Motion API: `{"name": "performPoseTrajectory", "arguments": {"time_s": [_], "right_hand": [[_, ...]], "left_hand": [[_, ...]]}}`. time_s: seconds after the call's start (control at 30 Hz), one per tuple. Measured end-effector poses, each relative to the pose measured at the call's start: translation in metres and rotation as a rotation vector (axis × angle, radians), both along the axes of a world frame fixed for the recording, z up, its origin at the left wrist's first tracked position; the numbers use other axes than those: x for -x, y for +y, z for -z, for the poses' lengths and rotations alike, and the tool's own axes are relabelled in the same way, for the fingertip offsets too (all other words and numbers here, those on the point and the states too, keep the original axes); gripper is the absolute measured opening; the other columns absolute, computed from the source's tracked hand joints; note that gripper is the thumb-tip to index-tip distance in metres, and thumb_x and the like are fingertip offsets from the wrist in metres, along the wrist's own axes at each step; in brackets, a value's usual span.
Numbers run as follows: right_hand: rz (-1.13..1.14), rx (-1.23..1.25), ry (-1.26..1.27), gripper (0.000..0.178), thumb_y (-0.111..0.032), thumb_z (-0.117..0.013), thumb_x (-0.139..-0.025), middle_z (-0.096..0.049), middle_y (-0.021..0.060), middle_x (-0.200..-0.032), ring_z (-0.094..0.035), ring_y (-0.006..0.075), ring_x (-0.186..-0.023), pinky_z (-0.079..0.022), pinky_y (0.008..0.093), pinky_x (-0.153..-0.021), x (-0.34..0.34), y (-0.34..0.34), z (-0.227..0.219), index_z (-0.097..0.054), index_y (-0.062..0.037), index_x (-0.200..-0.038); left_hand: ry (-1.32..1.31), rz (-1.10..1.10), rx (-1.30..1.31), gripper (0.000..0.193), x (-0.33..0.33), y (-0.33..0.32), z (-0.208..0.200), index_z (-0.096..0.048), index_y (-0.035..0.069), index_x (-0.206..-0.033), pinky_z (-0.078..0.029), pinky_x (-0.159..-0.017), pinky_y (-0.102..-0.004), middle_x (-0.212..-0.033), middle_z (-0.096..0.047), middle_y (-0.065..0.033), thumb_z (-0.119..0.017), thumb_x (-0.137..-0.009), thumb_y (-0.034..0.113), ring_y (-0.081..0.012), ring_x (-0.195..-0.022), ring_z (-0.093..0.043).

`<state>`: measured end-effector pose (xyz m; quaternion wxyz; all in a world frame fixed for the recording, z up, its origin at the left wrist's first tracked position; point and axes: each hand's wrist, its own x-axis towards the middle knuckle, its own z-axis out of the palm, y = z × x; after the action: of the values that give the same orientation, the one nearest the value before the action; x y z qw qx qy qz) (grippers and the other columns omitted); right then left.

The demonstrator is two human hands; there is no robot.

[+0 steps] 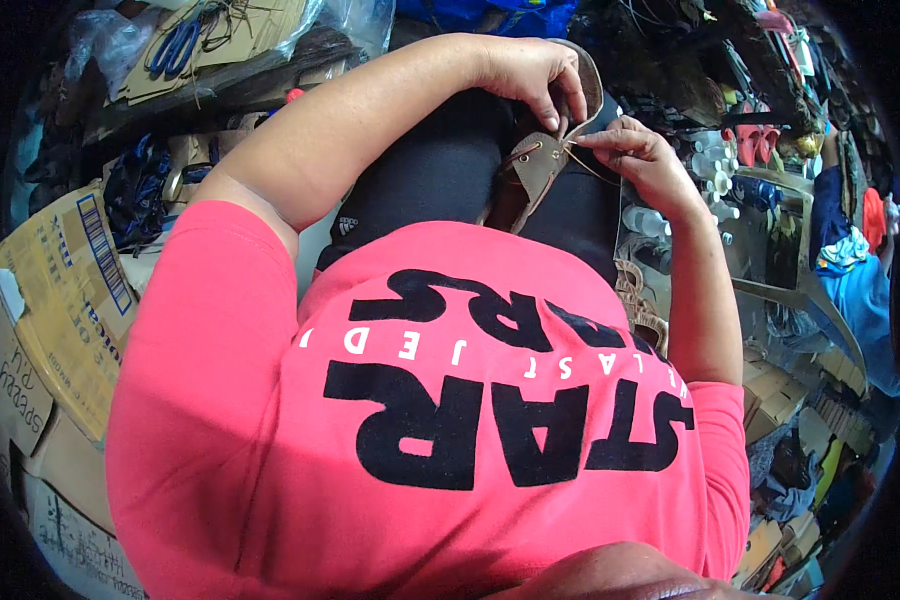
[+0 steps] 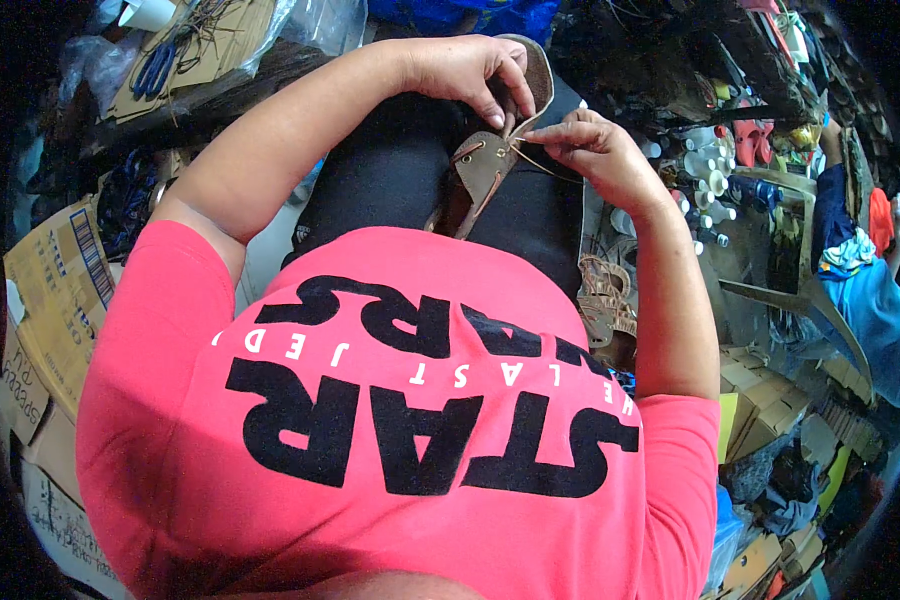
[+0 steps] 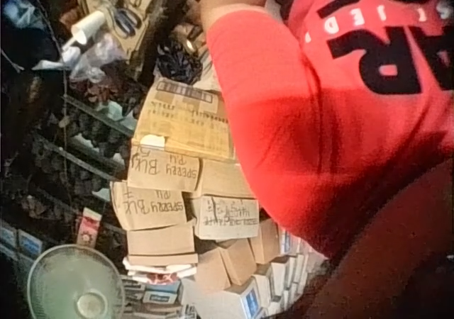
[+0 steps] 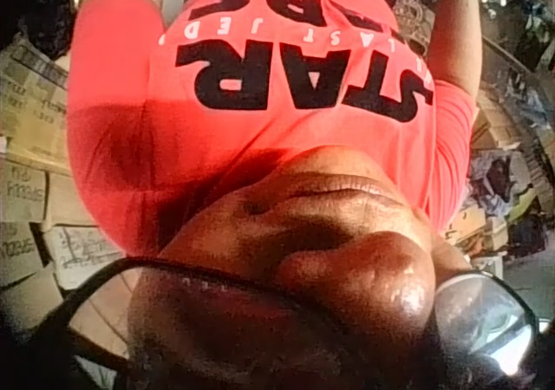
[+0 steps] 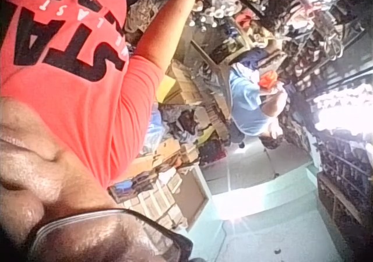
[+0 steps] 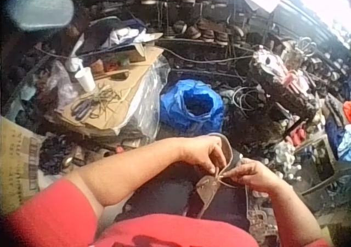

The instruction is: The recorder is stitching and assembling leather shoe components in a workshop environment.

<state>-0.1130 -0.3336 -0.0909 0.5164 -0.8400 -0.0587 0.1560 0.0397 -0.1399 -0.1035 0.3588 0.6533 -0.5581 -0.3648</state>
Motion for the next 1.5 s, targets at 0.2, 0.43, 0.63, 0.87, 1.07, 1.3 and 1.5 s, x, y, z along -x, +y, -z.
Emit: {"name": "performPoseTrajectory", "arguments": {"time_s": [0.2, 0.43, 0.63, 0.87, 1.07, 1.3, 1.5], "right_hand": [[0.124, 0.205, -0.207, 0.023, -0.002, -0.07, -0.076, -0.053, 0.0015, -0.071, -0.052, 0.0116, -0.069, -0.043, 0.026, -0.064, 0.011, 0.024, -0.001, -0.072, -0.0112, -0.097], [0.133, 0.238, -0.366, 0.026, -0.001, -0.066, -0.076, -0.056, 0.0079, -0.074, -0.057, 0.0226, -0.068, -0.045, 0.0315, -0.061, 0.024, 0.036, -0.01, -0.071, -0.0143, -0.098], [0.11, 0.457, -0.428, 0.029, -0.004, -0.063, -0.08, -0.055, 0.0063, -0.075, -0.055, 0.0246, -0.073, -0.043, 0.0356, -0.069, 0.034, 0.042, -0.003, -0.069, -0.017, -0.104], [0.116, 0.591, -0.497, 0.03, -0.007, -0.061, -0.082, -0.056, 0.0051, -0.081, -0.056, 0.0232, -0.081, -0.039, 0.0378, -0.082, 0.041, 0.05, -0.003, -0.068, -0.0196, -0.107], [0.118, 0.588, -0.44, 0.029, -0.007, -0.059, -0.083, -0.056, 0.0054, -0.081, -0.056, 0.0238, -0.081, -0.038, 0.0384, -0.083, 0.038, 0.049, 0.0, -0.068, -0.0192, -0.107], [0.128, 0.583, -0.465, 0.027, -0.007, -0.059, -0.082, -0.055, 0.0052, -0.08, -0.056, 0.024, -0.083, -0.038, 0.0396, -0.084, 0.041, 0.052, -0.002, -0.068, -0.0186, -0.105], [0.127, 0.717, -0.535, 0.031, -0.006, -0.06, -0.081, -0.054, 0.0045, -0.083, -0.055, 0.0226, -0.084, -0.038, 0.039, -0.082, 0.047, 0.061, -0.007, -0.066, -0.0166, -0.11]], "left_hand": [[-0.007, -0.038, 0.008, 0.035, 0.006, 0.0, -0.005, -0.073, 0.008, -0.097, -0.044, -0.081, -0.0293, -0.089, -0.049, -0.0022, -0.08, -0.063, 0.008, -0.0167, -0.09, -0.052], [-0.653, -0.386, 0.025, 0.059, 0.011, 0.052, -0.012, -0.057, 0.016, -0.12, -0.047, -0.092, -0.038, -0.119, -0.05, -0.0121, -0.079, -0.066, 0.012, -0.0323, -0.108, -0.055], [-0.537, -0.504, -0.003, 0.018, -0.014, 0.086, -0.019, -0.061, 0.005, -0.094, -0.047, -0.079, -0.0357, -0.085, -0.061, -0.0105, -0.065, -0.083, 0.018, -0.0283, -0.088, -0.06], [-0.626, -0.477, 0.044, 0.031, -0.021, 0.09, -0.028, -0.066, 0.007, -0.106, -0.047, -0.086, -0.0392, -0.097, -0.06, -0.0142, -0.067, -0.079, 0.022, -0.0335, -0.099, -0.057], [-0.647, -0.378, -0.18, 0.02, -0.043, 0.052, 0.006, -0.058, 0.003, -0.09, -0.047, -0.072, -0.0401, -0.079, -0.062, -0.0138, -0.064, -0.084, 0.021, -0.0303, -0.08, -0.061], [-0.938, -0.759, -0.29, 0.013, -0.09, 0.143, -0.025, -0.057, 0.003, -0.092, -0.047, -0.075, -0.0406, -0.082, -0.06, -0.016, -0.053, -0.079, 0.003, -0.0314, -0.08, -0.06], [-0.546, -0.717, 0.057, 0.053, 0.017, 0.13, -0.025, -0.063, 0.008, -0.106, -0.05, -0.078, -0.0277, -0.098, -0.048, -0.009, -0.035, -0.071, -0.019, -0.0159, -0.081, -0.057]]}}
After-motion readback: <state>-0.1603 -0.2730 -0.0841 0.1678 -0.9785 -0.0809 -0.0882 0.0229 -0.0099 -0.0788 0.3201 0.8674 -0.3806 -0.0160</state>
